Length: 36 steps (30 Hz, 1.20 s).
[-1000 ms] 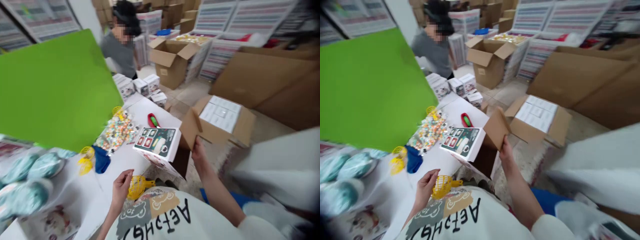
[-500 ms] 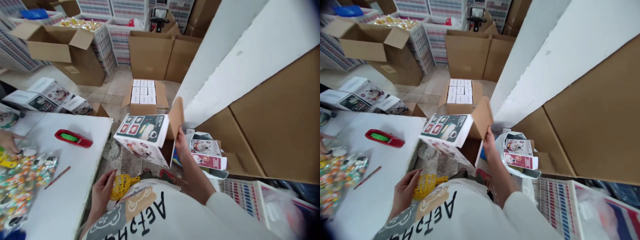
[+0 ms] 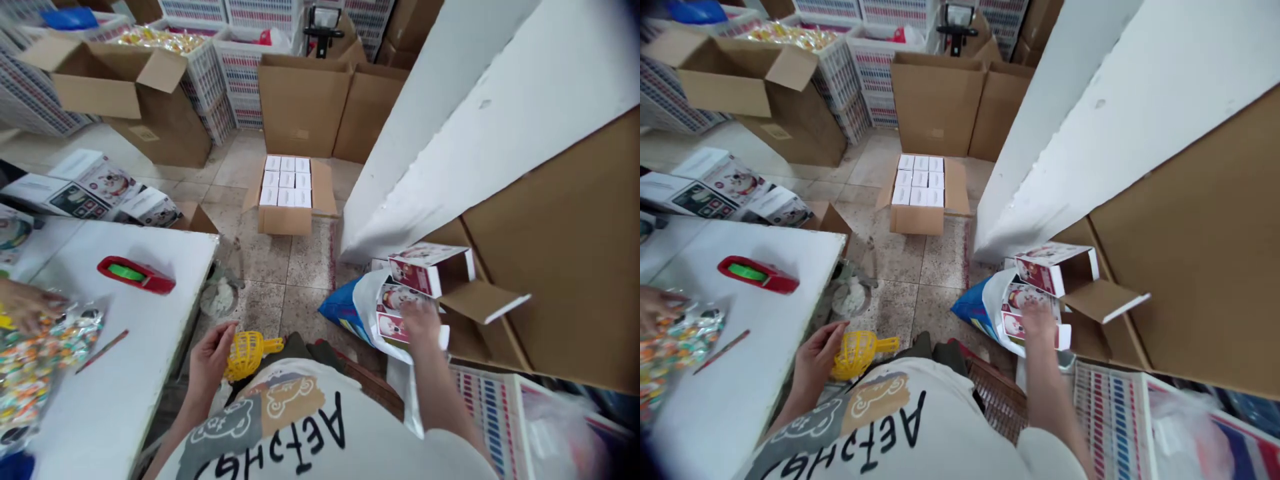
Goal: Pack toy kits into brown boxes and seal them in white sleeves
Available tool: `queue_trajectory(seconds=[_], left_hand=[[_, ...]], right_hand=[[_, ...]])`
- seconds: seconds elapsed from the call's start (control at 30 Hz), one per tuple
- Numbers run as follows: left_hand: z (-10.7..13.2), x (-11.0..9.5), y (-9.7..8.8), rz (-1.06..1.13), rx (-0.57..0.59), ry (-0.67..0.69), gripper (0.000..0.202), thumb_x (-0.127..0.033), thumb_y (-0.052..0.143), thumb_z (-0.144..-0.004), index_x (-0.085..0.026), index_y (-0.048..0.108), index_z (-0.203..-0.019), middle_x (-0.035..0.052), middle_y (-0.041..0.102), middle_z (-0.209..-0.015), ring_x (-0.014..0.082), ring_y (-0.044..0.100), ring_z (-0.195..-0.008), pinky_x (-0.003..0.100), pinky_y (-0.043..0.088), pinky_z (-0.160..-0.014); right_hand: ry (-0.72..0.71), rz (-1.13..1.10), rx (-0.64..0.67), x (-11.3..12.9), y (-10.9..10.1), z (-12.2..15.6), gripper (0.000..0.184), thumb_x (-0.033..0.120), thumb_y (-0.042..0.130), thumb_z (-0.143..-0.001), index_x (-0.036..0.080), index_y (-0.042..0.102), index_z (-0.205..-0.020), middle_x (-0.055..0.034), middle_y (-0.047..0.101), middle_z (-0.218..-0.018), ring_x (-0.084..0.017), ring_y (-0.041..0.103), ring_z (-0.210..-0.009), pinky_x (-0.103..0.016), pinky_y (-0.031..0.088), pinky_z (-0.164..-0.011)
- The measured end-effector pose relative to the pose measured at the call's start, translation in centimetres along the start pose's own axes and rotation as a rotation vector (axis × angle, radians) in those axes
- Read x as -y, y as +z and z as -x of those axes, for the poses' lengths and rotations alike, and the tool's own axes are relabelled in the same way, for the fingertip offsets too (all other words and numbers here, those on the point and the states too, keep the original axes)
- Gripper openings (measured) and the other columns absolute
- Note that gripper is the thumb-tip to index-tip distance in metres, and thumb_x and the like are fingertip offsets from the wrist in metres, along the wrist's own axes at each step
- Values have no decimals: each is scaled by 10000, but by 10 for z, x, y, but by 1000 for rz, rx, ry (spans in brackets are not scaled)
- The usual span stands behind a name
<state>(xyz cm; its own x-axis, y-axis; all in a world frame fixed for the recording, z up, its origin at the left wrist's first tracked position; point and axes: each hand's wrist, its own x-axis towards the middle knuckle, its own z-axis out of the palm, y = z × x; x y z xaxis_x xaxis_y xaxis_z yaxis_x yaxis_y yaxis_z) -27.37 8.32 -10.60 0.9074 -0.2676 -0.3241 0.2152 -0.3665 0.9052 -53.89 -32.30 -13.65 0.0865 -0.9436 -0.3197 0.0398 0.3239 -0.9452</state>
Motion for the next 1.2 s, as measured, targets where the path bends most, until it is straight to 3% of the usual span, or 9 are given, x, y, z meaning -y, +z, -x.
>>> queue_trajectory(seconds=[0.07, 0.17, 0.3, 0.4, 0.47, 0.63, 0.73, 0.9, 1.2], left_hand=[[-1, -4, 3, 104, -48, -68, 582, -636, 717, -675, -130, 722, -963, -15, 595, -639, 96, 454, -532, 199, 352, -475], [-3, -16, 8, 385, -109, -170, 561, -608, 727, -676, -141, 674, -981, -17, 606, -676, 116, 523, -572, 216, 415, -527], [-10, -23, 11, 701, -187, -185, 430, -502, 742, -686, -161, 624, -920, 4, 632, -747, 128, 562, -623, 236, 455, -582], [-8, -15, 6, 796, -228, -169, 317, -446, 699, -755, -180, 609, -901, 32, 636, -800, 145, 569, -650, 254, 460, -596], [-3, -6, 0, 818, -259, -168, 286, -441, 673, -787, -188, 611, -906, 49, 636, -820, 158, 567, -659, 269, 459, -600], [9, 22, -25, 937, -237, -175, 396, -529, 708, -768, -165, 633, -905, 38, 623, -765, 153, 564, -658, 267, 458, -619], [13, 39, -48, 1036, -243, -208, 471, -554, 768, -711, -145, 657, -917, 30, 641, -768, 144, 578, -671, 257, 466, -637], [21, 62, -96, 1102, -334, -228, 534, -586, 802, -654, -113, 663, -860, 42, 664, -720, 147, 593, -635, 255, 460, -603], [28, 116, -184, 1156, -614, -271, 496, -550, 815, -615, -113, 626, -752, 19, 644, -626, 135, 587, -552, 250, 458, -566]], right_hand=[[175, 29, 183, -40, 50, 36, 285, 462, 688, -589, 236, 574, -721, -91, 700, -827, -333, 680, -945, -660, 427, -993], [386, 93, 544, -79, 124, 100, 396, 464, 788, -615, 238, 684, -922, -110, 724, -948, -286, 688, -904, -529, 499, -966], [396, 190, 1103, -80, 183, 162, 533, 539, 770, -723, 315, 647, -1191, -64, 644, -1271, -244, 594, -1176, -425, 435, -1072], [425, 125, 1354, -69, 208, 184, 764, 524, 843, -635, 296, 571, -1311, -71, 599, -1342, -254, 562, -1236, -435, 408, -1101], [485, 107, 1429, -68, 222, 198, 787, 506, 861, -609, 259, 578, -1301, -87, 629, -1290, -263, 588, -1202, -437, 431, -1079], [675, 160, 1402, -88, 247, 240, 460, 465, 838, -665, 203, 696, -1015, -85, 728, -1006, -278, 653, -1069, -452, 506, -983], [761, 228, 1452, -102, 261, 264, 388, 467, 836, -674, 192, 701, -910, -90, 733, -958, -289, 661, -1045, -465, 521, -951], [816, 339, 1651, -122, 289, 307, 383, 433, 841, -681, 217, 699, -964, -67, 723, -1061, -270, 661, -1047, -454, 495, -988], [808, 573, 1905, -169, 348, 396, 437, 462, 802, -723, 164, 689, -1022, -81, 726, -994, -278, 642, -1055, -459, 461, -991]])
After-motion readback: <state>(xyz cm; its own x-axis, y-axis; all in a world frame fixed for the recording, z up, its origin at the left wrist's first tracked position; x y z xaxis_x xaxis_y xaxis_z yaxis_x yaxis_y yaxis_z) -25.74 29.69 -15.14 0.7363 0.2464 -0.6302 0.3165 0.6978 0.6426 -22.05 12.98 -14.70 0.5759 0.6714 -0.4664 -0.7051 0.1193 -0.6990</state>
